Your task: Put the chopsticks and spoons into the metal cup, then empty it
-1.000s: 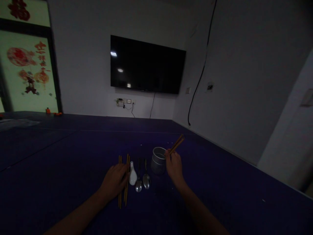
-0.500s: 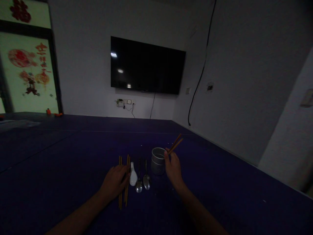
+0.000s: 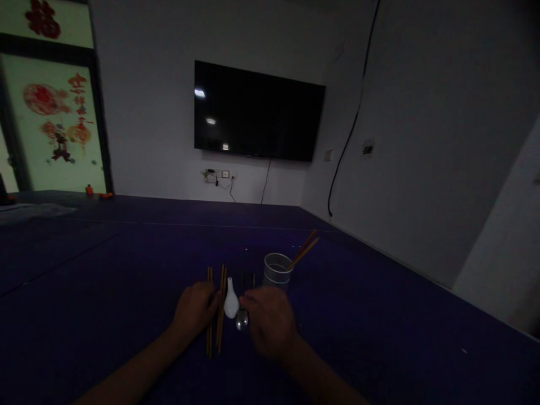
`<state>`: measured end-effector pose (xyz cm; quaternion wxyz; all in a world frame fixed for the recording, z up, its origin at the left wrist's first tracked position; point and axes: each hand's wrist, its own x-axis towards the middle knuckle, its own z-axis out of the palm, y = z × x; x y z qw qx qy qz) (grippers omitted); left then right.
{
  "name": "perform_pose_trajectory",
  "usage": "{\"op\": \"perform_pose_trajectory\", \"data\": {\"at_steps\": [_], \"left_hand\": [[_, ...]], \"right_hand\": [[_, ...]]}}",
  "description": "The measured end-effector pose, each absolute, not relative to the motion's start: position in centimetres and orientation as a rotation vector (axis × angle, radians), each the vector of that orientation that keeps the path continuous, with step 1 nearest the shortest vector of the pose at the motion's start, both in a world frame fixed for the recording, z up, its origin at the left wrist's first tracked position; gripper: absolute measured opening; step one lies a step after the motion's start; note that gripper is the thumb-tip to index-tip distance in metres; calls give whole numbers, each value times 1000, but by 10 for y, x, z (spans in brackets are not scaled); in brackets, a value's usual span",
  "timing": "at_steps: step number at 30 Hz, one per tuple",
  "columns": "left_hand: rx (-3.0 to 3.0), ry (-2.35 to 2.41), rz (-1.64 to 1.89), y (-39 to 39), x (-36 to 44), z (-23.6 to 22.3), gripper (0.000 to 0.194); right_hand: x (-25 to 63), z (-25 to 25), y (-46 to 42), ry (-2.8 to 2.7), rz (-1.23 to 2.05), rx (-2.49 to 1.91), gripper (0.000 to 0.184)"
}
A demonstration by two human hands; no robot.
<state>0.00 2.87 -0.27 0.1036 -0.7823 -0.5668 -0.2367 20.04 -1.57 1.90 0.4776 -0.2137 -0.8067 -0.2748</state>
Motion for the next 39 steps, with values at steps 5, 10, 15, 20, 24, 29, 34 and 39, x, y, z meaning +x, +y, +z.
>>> {"op": "perform_pose_trajectory", "data": {"at_steps": [5,10,15,20,24,29,34,39], "left_hand": [[-2330,-1788,-578,29,-1,-2,41],[-2349,-1917,-460,32,-2,-4,34],[-2366,-1996,-398,32,-2,-2,31],[-2350,-2025,-368,29,-1,1,28],[-2319,-2032,-352,27,0,3,27],[-2299,-2036,-317,26,1,5,30],[-2276,-2051,-284,26,2,5,32],[-2289,-2056,-274,27,1,4,31]], "right_hand": [[169,2,-20,-2252,-495,-394,27],[175,-13,-3,-2286,-445,-461,24],[183,-23,9,-2347,-304,-654,23],[182,-27,10,-2467,-181,-819,25],[181,-25,8,-2534,-110,-917,28],[181,-21,8,-2533,-50,-981,29],[182,-19,8,-2523,-36,-997,31],[181,-19,9,-2576,-34,-1061,30]]}}
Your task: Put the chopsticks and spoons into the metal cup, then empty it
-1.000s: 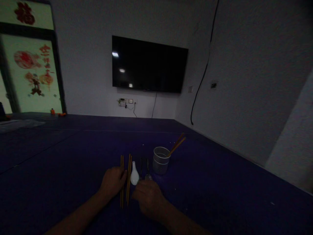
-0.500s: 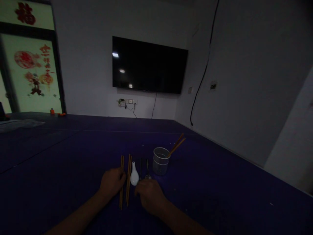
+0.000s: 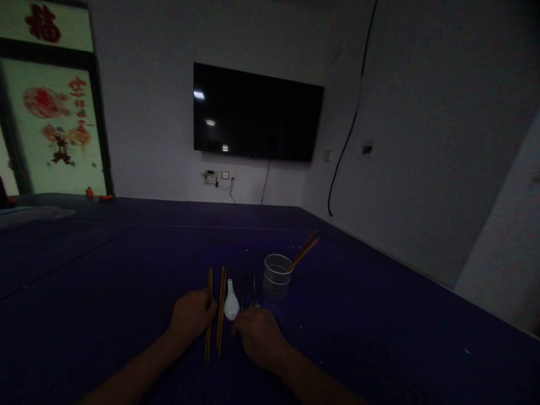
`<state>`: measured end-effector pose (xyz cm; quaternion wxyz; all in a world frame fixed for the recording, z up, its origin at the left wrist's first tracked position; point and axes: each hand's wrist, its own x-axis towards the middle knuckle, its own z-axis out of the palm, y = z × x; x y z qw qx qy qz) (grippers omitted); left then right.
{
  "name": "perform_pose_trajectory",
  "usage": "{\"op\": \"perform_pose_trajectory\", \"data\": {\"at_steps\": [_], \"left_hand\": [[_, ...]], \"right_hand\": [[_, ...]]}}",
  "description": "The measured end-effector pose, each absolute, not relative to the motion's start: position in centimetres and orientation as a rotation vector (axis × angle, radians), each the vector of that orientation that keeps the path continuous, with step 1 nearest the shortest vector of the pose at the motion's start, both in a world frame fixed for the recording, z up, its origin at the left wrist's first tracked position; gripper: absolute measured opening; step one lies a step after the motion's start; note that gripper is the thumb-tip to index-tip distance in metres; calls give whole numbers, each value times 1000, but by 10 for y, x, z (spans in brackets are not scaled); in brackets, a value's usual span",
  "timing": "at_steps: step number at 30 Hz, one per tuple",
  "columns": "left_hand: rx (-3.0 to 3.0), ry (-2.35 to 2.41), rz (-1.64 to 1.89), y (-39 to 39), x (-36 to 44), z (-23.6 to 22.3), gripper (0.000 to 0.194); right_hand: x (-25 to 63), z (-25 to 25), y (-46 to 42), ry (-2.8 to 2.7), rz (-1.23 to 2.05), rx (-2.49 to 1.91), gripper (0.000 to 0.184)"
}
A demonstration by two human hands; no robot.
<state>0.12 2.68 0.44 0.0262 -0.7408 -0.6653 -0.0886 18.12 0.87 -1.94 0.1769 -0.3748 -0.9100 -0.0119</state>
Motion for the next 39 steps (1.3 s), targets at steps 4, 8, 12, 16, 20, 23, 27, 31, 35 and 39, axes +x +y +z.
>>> {"op": "perform_pose_trajectory", "data": {"at_steps": [4,8,12,16,20,23,27,31,35,39], "left_hand": [[-2308,-2028,-264,26,1,4,32],[-2303,-2026,-262,26,1,5,33],[-2302,-2038,-258,25,3,7,34],[-2296,-2053,-273,24,3,7,34],[-2307,-2037,-295,23,3,7,32],[-2303,-2039,-283,23,3,8,33],[-2303,-2044,-293,22,4,9,33],[-2322,-2046,-292,22,3,9,32],[-2305,-2087,-258,23,1,10,34],[-2276,-2127,-201,24,-1,11,34]], "right_hand": [[181,-19,9,-2592,-20,-1056,31],[181,-17,8,-2590,-26,-1033,30],[180,-17,6,-2580,-12,-1050,31],[181,-15,5,-2591,16,-1066,34],[182,-12,4,-2610,29,-1044,34],[181,-12,4,-2625,38,-1062,36],[180,-12,3,-2656,6,-1088,35],[180,-13,4,-2666,-8,-1091,33],[180,-15,6,-2647,15,-1068,34],[180,-16,7,-2640,43,-1062,34]]}}
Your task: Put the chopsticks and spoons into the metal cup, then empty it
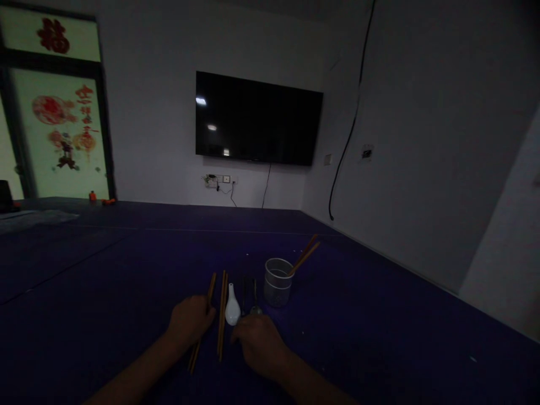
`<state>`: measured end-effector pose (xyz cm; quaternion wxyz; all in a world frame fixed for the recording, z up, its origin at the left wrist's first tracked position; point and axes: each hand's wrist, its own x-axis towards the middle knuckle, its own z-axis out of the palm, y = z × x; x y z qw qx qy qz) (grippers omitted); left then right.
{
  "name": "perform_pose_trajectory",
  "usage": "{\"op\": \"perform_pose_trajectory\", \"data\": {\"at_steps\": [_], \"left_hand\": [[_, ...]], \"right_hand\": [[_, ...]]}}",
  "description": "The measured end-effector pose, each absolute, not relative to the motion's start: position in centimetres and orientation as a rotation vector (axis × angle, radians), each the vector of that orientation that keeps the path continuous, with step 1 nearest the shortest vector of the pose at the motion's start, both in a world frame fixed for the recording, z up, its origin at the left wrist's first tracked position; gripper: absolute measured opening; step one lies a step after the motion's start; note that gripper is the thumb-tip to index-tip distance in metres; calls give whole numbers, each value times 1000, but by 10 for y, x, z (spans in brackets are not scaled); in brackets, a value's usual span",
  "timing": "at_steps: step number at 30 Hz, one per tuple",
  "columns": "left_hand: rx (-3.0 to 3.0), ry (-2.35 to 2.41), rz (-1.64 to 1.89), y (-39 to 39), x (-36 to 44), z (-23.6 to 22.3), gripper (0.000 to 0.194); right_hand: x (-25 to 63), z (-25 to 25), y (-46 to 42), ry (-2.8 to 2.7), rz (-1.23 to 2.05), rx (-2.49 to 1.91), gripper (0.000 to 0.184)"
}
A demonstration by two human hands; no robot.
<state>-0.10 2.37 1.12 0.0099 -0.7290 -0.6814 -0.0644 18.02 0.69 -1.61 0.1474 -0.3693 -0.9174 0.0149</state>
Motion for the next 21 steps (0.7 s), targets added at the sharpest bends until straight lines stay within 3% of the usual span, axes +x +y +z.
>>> {"op": "perform_pose_trajectory", "data": {"at_steps": [14,21], "left_hand": [[-2243,-2167,-226,24,-5,11,34],[-2299,-2185,-533,26,-8,14,33]], "right_hand": [[181,-18,7,-2619,28,-1025,34],[181,-19,7,-2522,13,-1051,32]]}}
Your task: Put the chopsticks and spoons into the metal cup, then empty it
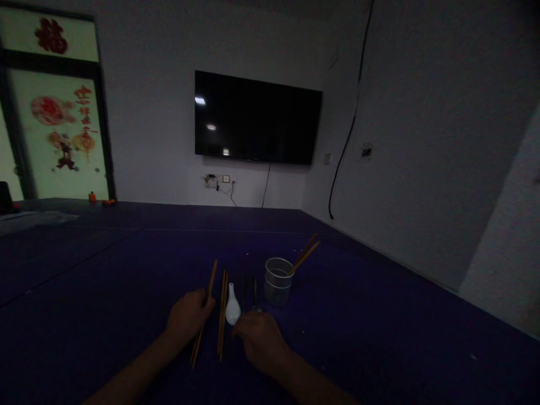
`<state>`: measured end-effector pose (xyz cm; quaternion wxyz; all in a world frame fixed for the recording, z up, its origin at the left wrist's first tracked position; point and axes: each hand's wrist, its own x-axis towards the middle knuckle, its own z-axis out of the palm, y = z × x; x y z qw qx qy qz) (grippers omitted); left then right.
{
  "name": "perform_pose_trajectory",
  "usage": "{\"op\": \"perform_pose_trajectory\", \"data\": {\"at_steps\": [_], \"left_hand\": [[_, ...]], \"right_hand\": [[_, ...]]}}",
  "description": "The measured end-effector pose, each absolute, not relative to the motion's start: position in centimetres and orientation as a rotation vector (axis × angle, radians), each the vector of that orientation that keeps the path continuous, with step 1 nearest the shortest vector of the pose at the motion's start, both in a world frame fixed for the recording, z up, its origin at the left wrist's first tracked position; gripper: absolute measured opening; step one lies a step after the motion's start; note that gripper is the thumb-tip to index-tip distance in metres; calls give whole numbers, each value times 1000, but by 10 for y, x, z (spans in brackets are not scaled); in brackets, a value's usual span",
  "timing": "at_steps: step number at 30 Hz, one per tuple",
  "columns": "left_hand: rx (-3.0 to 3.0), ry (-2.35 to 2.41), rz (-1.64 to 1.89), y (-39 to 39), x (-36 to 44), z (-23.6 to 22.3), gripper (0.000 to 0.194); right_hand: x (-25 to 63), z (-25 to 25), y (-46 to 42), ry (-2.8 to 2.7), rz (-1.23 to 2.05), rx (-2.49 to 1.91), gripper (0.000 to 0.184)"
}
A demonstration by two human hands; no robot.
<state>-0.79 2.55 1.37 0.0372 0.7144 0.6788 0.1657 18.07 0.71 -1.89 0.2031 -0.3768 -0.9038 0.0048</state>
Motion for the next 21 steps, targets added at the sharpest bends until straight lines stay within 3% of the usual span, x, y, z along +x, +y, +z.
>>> {"op": "perform_pose_trajectory", "data": {"at_steps": [11,21], "left_hand": [[2417,1629,1133,16,-3,10,32],[2474,1333,1223,9,5,10,30]], "right_hand": [[180,-6,-4,-2202,168,-1030,33],[176,2,-9,-2053,362,-900,32]]}}
